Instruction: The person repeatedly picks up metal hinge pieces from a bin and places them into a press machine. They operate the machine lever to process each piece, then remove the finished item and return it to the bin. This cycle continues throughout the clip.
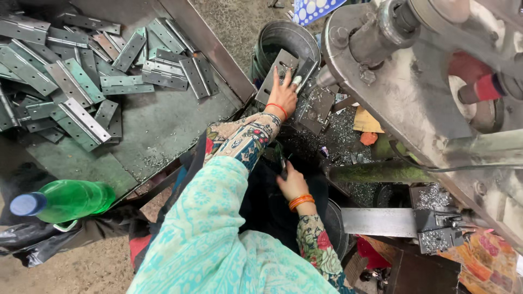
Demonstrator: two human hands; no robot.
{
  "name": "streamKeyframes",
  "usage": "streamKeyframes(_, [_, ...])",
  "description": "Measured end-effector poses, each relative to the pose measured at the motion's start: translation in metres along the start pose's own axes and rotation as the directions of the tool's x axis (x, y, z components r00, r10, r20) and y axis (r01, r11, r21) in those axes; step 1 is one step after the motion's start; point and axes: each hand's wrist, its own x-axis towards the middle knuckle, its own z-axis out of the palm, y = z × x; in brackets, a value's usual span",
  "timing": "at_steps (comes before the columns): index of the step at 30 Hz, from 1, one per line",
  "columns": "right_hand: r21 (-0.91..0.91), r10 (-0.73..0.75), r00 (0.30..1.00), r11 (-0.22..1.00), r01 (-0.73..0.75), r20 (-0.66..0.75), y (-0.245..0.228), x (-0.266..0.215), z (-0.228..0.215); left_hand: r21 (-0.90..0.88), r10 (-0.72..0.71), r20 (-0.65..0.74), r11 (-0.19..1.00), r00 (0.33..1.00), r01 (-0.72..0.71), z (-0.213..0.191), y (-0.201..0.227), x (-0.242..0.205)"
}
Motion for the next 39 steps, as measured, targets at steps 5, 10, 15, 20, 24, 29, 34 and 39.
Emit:
streamKeyframes(5, [-0.031, 0.043, 0.999, 0.999, -0.043, 0.017, 0.004, 0.000, 0.006, -0.027, -0.001, -0.004, 1.000, 1.000, 0.001, 0.002, -0.002, 0.005])
streamKeyframes(10, [0.095, -0.022, 0.979, 0.995, 0.042, -0.205, 0.012, -0.019, 0.069, -0.082, -0.047, -0.168, 0.996, 0.985, 0.033, 0.013, 0.002, 0.013])
streamKeyframes(15, [0.112, 0.083, 0.986, 0.991, -0.067, -0.142, 0.029, -0.022, 0.090, -0.106, -0.007, -0.079, 0.994, 0.997, -0.002, 0.026, 0.010, 0.016])
streamKeyframes(20, [0.077, -0.016, 0.992, 0.997, 0.025, -0.122, 0.015, -0.013, 0.057, -0.093, -0.027, -0.116, 0.996, 0.993, 0.016, 0.021, -0.005, 0.013])
streamKeyframes(24, [0.022, -0.008, 1.000, 1.000, 0.008, -0.003, 0.009, -0.001, 0.011, -0.033, 0.017, -0.071, 0.999, 0.997, -0.019, 0.013, 0.002, -0.008])
streamKeyframes(29, [-0.041, -0.013, 0.998, 0.999, 0.016, 0.058, -0.008, 0.007, -0.021, -0.044, 0.090, -0.080, 0.995, 0.993, -0.094, -0.004, 0.003, -0.055])
streamKeyframes(34, [-0.026, -0.002, 0.998, 1.000, 0.003, 0.059, -0.021, -0.004, -0.029, -0.025, 0.203, -0.175, 0.977, 0.963, -0.211, 0.002, 0.000, -0.105])
streamKeyframes(39, [-0.037, 0.011, 0.999, 0.999, -0.009, 0.050, -0.027, -0.004, -0.033, 0.096, 0.213, -0.397, 0.977, 0.893, -0.190, 0.013, -0.001, -0.101])
